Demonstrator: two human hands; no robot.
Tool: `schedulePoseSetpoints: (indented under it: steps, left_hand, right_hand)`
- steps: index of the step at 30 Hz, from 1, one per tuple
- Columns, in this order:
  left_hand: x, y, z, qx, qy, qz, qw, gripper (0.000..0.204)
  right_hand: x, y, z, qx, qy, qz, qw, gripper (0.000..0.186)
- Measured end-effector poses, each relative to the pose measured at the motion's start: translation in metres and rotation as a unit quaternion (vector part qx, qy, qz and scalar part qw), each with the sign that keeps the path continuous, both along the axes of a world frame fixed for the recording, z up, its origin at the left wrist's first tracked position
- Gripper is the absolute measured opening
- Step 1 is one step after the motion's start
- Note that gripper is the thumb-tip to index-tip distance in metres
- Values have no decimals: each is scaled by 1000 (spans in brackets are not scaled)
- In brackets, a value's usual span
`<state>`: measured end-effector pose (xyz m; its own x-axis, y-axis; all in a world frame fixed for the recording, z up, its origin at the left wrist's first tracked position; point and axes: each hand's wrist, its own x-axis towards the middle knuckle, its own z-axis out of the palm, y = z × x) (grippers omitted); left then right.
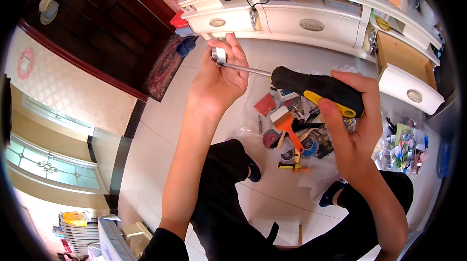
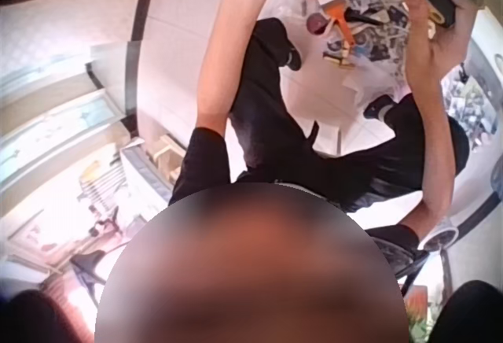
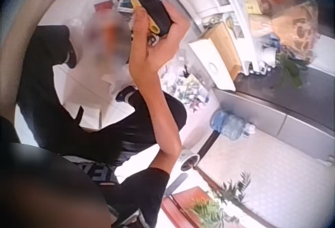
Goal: The person uses a screwdriver to remove screws and disassemble a white plastic component while sitting near a pile of tools and parts on the floor.
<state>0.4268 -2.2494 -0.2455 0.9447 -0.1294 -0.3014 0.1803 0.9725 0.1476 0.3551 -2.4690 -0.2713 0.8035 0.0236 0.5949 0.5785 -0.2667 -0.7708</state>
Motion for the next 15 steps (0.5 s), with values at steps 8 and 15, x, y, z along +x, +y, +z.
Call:
schedulePoseSetpoints:
  steps: [8,15]
  left_hand:
    - [-1,6,-5,-5,-30,-54,998,37]
    - [-1,5,-4,-11,-32,-58,998,39]
  right_hand:
    - [1,2,3,28,13,1,1000,31]
    - [6,3,-1,21,-22,5,1000,31]
